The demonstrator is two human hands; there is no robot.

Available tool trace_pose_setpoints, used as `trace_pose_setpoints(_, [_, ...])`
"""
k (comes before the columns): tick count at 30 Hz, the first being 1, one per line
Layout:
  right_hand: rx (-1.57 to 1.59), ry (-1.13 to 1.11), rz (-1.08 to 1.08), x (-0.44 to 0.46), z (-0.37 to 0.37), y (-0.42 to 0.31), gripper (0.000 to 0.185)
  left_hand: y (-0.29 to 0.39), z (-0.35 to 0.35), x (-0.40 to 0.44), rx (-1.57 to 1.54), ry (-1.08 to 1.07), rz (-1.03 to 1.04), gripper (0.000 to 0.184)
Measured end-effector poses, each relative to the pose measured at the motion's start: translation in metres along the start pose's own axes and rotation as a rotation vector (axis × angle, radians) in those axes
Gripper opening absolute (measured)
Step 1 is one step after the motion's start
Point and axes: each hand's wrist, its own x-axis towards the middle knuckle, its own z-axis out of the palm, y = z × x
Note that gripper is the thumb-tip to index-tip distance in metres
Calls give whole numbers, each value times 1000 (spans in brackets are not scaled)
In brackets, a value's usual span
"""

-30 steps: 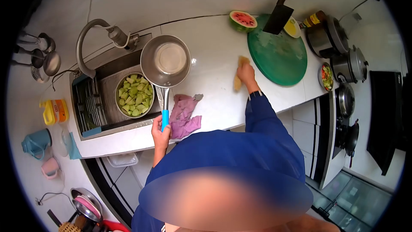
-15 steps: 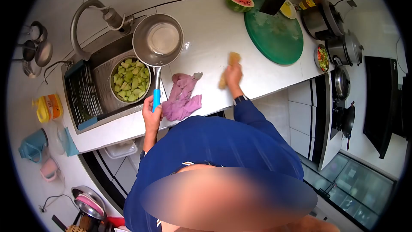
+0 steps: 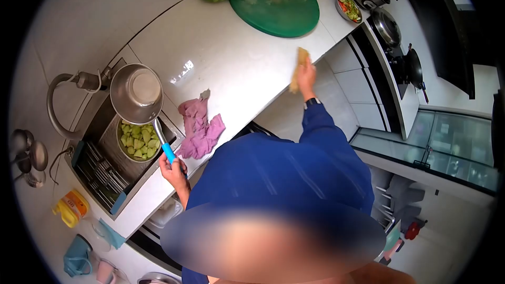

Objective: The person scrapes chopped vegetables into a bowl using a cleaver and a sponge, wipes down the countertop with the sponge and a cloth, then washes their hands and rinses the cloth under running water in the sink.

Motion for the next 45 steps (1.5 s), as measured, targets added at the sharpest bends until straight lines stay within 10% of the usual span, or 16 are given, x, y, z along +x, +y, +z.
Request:
trace_pose_setpoints(6, [-156,-12,193,28,0,53,51,6,10,-2,3,-7,22,28])
trace_pose_setpoints(22, [413,-519,-54,-3,173,-301,24,44,96,41,-39,-50,-98,27])
trace_pose_setpoints(24, [326,-502,-522,-33,173,-328,27,47,108,48,-27,-70,-100,26])
trace_pose_setpoints(25, [410,-685,-365,-45,168,-346,24,48,114,53,-3,-85,-96,26])
trace_pose_setpoints(26, [396,-719,-650,-49,156,-348,23,51,121,57,0,-66,-120,26])
trace_pose_setpoints(34, [311,-384,-310,65,174,-332,23,75,142,89,11,-113,-95,26])
trace_pose_setpoints(38, [279,-327,-592,64,218,-356,23,76,157,107,52,-75,-80,28])
trace_pose_setpoints(42, [515,-514,-838,-13,204,-365,21,59,185,133,55,-55,-95,31])
trace_pose_setpoints(45, [562,-896,-634,-27,154,-360,22,39,211,154,67,-19,-60,34])
